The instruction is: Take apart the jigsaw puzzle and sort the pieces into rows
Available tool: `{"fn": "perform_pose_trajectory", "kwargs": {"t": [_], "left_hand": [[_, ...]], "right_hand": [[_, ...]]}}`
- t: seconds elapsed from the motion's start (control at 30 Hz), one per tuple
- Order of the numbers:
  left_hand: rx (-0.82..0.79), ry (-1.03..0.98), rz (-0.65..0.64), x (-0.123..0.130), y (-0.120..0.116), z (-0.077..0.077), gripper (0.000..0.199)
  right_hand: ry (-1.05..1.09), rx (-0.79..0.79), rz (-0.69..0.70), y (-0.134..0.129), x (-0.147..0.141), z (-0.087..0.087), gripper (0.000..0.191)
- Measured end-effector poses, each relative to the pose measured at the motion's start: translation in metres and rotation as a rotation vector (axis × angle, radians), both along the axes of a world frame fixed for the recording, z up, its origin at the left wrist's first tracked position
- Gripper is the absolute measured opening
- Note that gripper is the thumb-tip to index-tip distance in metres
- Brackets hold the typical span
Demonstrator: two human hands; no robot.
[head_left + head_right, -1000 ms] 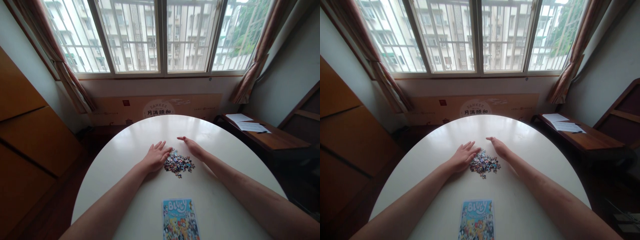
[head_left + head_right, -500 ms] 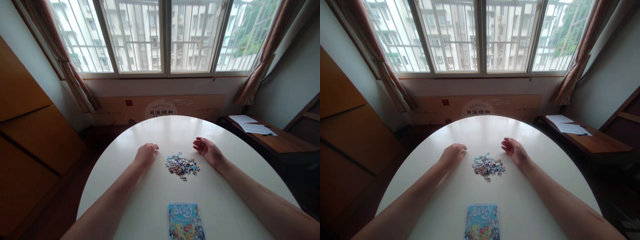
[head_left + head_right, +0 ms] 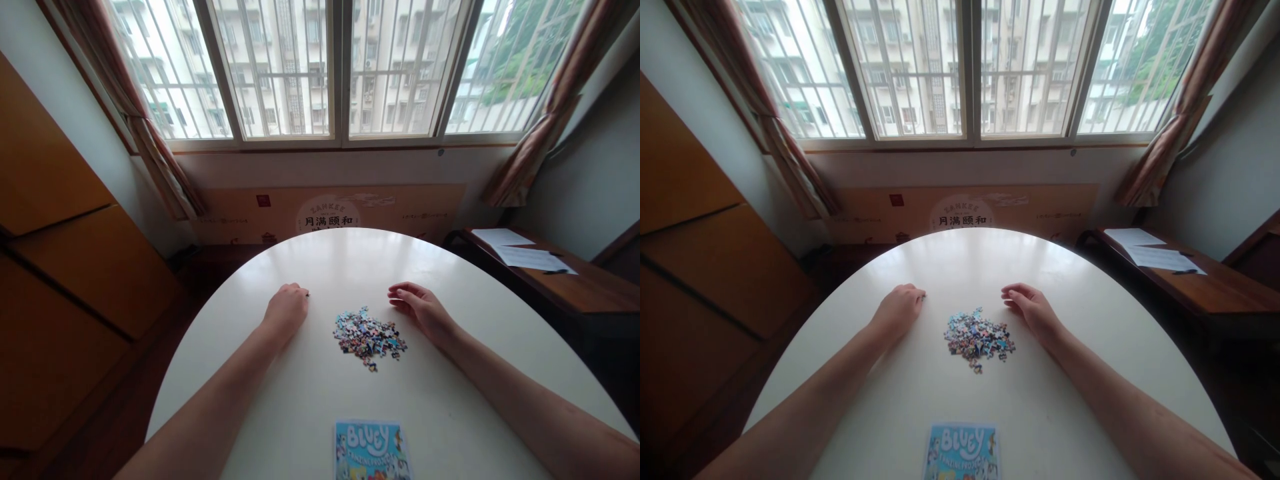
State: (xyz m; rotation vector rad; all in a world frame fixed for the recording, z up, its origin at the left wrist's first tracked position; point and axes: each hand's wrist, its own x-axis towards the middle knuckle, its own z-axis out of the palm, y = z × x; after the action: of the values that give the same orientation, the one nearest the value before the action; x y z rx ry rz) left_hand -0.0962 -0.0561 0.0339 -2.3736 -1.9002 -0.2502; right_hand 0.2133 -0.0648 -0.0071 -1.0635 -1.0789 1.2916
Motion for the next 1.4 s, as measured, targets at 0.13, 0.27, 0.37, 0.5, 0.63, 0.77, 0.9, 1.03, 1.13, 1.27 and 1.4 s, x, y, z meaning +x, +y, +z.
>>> {"fn": "perform_pose_trajectory", "kwargs": {"t": [0.13, 0.27, 0.37, 0.5, 0.63, 0.77, 0.9, 1.03, 1.13, 1.27, 1.4], "left_hand": [[0.044, 0.000, 0.060, -0.003, 0.005, -0.006, 0.031], [0.085, -0.013, 0.108, -0.002, 0.004, -0.005, 0.027], [0.146, -0.059, -0.007, 0.003, -0.002, 0.002, 0.030], [-0.005, -0.166, -0.488, 0.011, -0.011, 0.011, 0.041], [-0.100, -0.209, -0.607, 0.011, -0.013, 0.009, 0.049], [-0.091, -0.176, -0.578, 0.009, -0.012, 0.006, 0.052], [-0.065, -0.164, -0.541, 0.007, -0.011, 0.007, 0.052], [-0.062, -0.178, -0.565, 0.008, -0.012, 0.006, 0.051], [-0.057, -0.156, -0.576, 0.012, -0.014, 0.004, 0.051], [-0.034, -0.096, -0.452, 0.018, -0.015, 0.003, 0.038], [0.000, -0.078, -0.295, 0.020, -0.014, 0.004, 0.029]], "right_hand": [[-0.283, 0.149, 0.044, -0.006, -0.004, 0.000, 0.024], [-0.380, 0.215, 0.040, -0.007, -0.004, 0.001, 0.026], [-0.382, 0.236, 0.025, -0.007, -0.005, 0.000, 0.026], [-0.415, 0.268, 0.034, -0.007, -0.008, 0.002, 0.024], [-0.437, 0.282, 0.039, -0.008, -0.009, 0.003, 0.023], [-0.463, 0.296, 0.050, -0.008, -0.009, 0.002, 0.023], [-0.479, 0.306, 0.051, -0.008, -0.009, 0.001, 0.023], [-0.478, 0.308, 0.057, -0.008, -0.010, 0.001, 0.022], [-0.486, 0.306, 0.060, -0.009, -0.010, 0.001, 0.022], [-0.499, 0.304, 0.061, -0.009, -0.010, 0.002, 0.022], [-0.507, 0.306, 0.063, -0.009, -0.010, 0.002, 0.022]]}}
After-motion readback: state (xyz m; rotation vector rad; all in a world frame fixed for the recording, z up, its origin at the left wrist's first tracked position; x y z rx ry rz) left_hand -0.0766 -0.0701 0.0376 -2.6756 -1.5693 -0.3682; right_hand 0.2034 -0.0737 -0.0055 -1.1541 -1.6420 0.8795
